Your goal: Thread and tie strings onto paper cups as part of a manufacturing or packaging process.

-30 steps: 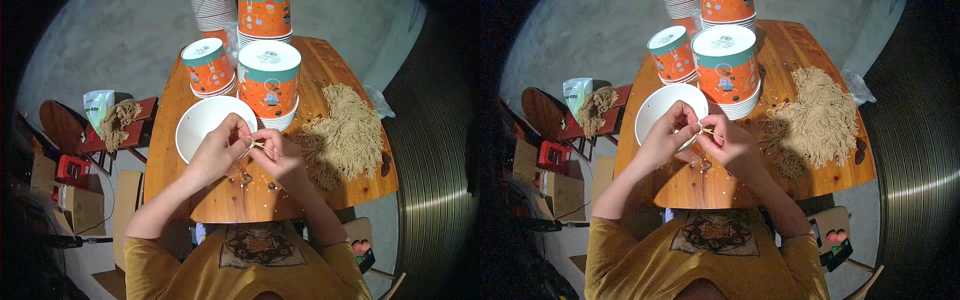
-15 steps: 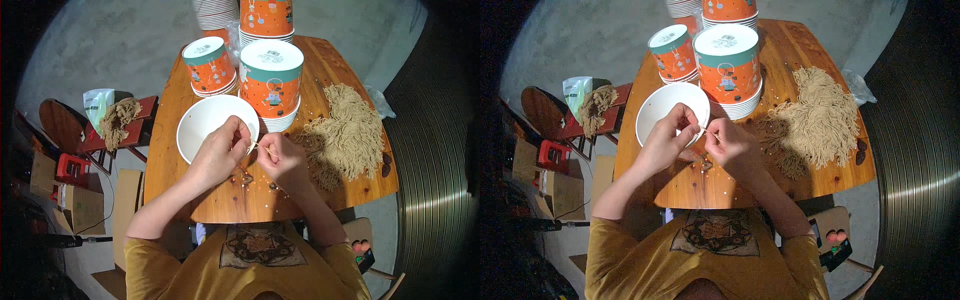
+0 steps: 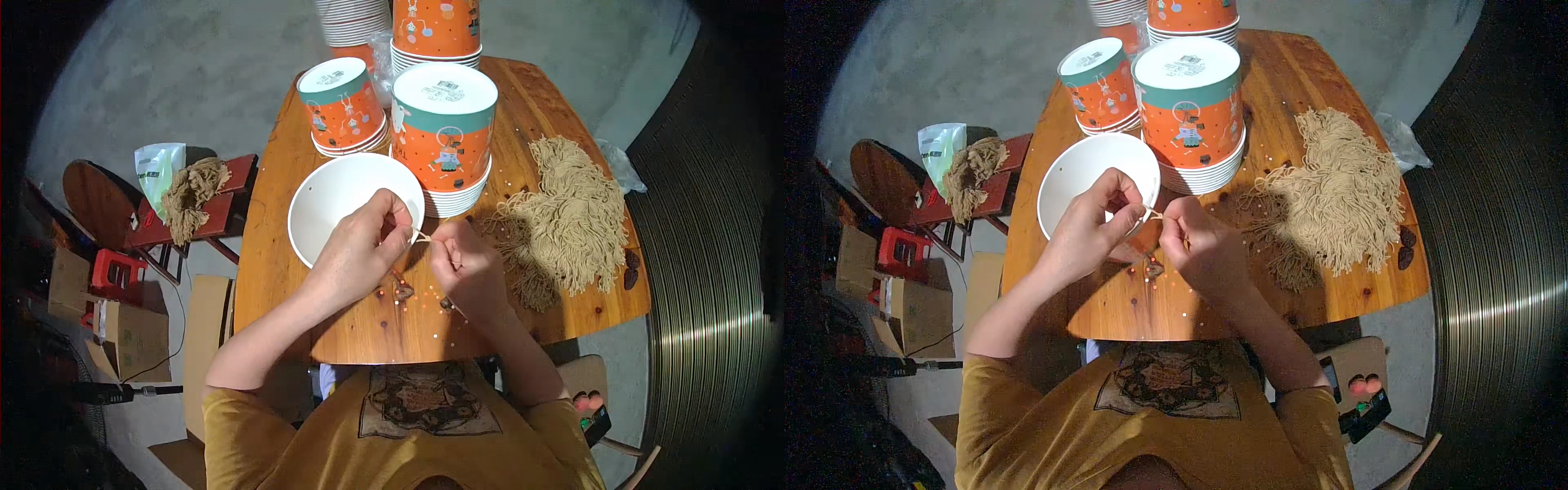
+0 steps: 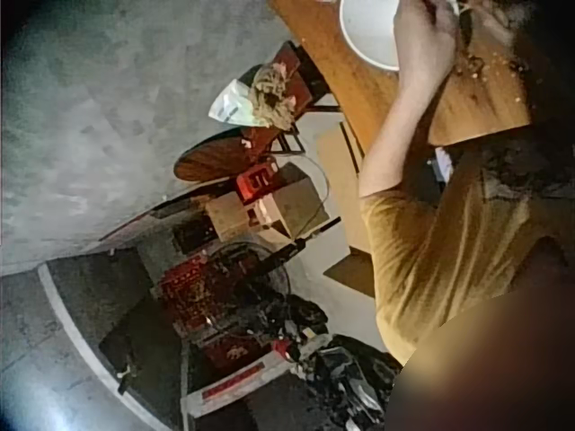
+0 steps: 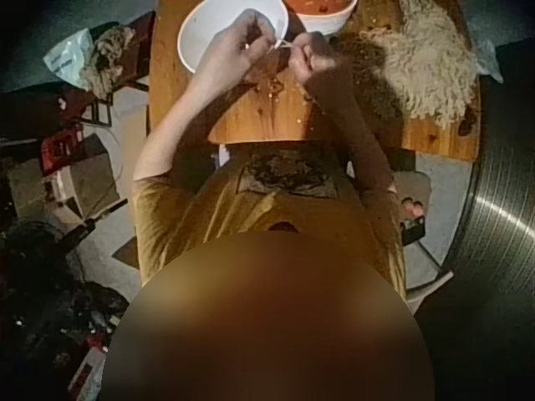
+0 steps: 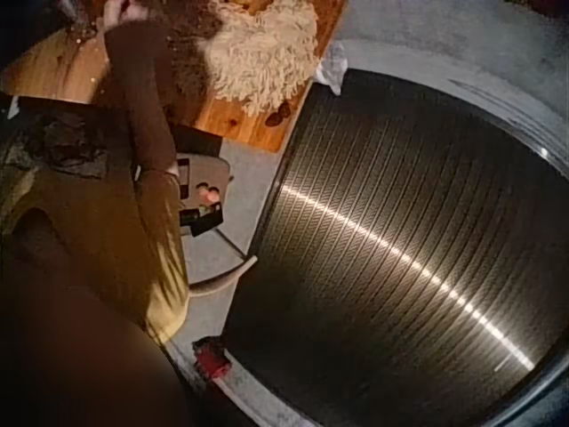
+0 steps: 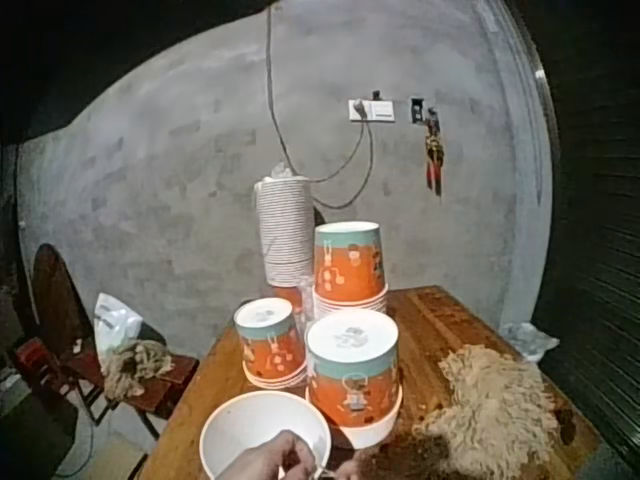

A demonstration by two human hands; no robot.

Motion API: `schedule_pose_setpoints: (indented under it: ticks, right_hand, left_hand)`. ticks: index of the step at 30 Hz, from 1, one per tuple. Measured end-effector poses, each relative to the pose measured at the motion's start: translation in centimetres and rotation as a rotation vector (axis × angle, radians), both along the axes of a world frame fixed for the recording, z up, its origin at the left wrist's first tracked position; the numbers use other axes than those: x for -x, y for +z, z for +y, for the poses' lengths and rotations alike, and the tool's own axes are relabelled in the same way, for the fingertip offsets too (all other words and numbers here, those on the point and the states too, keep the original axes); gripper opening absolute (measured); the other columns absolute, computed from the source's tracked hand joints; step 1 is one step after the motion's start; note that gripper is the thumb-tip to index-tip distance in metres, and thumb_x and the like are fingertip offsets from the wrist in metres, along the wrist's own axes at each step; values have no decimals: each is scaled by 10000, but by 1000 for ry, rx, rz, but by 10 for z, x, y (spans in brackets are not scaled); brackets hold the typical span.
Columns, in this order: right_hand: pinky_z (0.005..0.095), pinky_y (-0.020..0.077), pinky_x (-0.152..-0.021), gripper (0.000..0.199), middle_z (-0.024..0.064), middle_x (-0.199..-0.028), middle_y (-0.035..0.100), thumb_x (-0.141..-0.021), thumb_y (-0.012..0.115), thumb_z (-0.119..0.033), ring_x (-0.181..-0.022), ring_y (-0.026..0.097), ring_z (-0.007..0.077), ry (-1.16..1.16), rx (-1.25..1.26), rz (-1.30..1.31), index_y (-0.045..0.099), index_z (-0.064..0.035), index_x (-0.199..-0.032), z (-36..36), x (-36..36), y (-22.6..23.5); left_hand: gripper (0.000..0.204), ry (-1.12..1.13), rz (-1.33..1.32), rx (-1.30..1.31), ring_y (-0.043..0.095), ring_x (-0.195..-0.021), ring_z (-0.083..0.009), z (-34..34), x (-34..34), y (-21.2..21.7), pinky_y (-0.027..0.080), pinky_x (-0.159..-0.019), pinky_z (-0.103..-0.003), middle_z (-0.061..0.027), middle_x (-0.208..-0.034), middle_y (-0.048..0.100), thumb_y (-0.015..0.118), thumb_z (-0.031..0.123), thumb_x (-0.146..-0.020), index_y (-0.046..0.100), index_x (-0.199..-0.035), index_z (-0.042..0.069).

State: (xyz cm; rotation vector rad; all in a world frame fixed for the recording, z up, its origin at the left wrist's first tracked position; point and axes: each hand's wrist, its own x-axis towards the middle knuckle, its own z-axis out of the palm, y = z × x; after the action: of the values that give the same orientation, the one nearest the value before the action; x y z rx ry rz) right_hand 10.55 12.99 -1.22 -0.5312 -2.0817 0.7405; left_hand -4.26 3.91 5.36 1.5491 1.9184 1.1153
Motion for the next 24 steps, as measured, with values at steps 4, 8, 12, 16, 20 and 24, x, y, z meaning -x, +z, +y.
schedule_pose_setpoints:
  ticks: [4, 8, 12, 16, 20, 24]
  right_hand:
    - [393, 471, -526, 46, 119, -671, 564, -850, 564, -82, -594, 614, 299, 37, 73, -15, 533, -93, -881, -2, -3, 7]
    - [400, 470, -542, 16, 140, -679, 570, -880, 530, -96, -605, 613, 315, 44, 60, -31, 533, -82, -886, -4, -4, 6]
    - [395, 469, -571, 60, 153, -686, 570, -906, 516, -120, -624, 608, 322, 89, 164, 0, 543, -67, -914, -8, -5, 6]
    - [312, 455, -610, 114, 97, -706, 564, -921, 516, -140, -647, 579, 190, 223, 456, -9, 552, -51, -983, -2, -9, 3]
    - [258, 434, -642, 131, 40, -736, 549, -919, 522, -115, -695, 523, 89, 299, 520, 54, 542, -49, -1031, 6, -15, 16]
    - [255, 438, -632, 146, 14, -746, 547, -904, 540, -66, -688, 516, 62, 327, 544, 144, 533, -58, -1050, 14, -17, 30]
  left_hand:
    - [84, 17, 82, -46, 549, -719, -131, -1, -1, -1, 466, -645, -286, -50, -800, 571, 564, 58, -901, 496, -926, 16]
    - [79, 52, 159, -52, 550, -685, -143, -2, -2, 0, 445, -603, -289, -67, -779, 575, 564, 49, -898, 497, -920, 12]
    - [105, 69, 169, -90, 577, -737, -268, -2, -4, -2, 448, -640, -360, -136, -803, 584, 567, 46, -879, 483, -922, 2]
    - [133, 59, 209, -137, 592, -787, -359, -2, -1, -3, 464, -684, -423, -179, -837, 581, 577, 57, -862, 463, -910, 7]
    - [183, 56, 180, -86, 600, -783, -343, -11, 1, 2, 471, -672, -414, -165, -821, 592, 617, 114, -860, 467, -908, 21]
    - [257, -54, 365, -35, 603, -770, -326, -29, 7, 4, 474, -669, -424, -135, -754, 593, 666, 215, -843, 488, -900, 39]
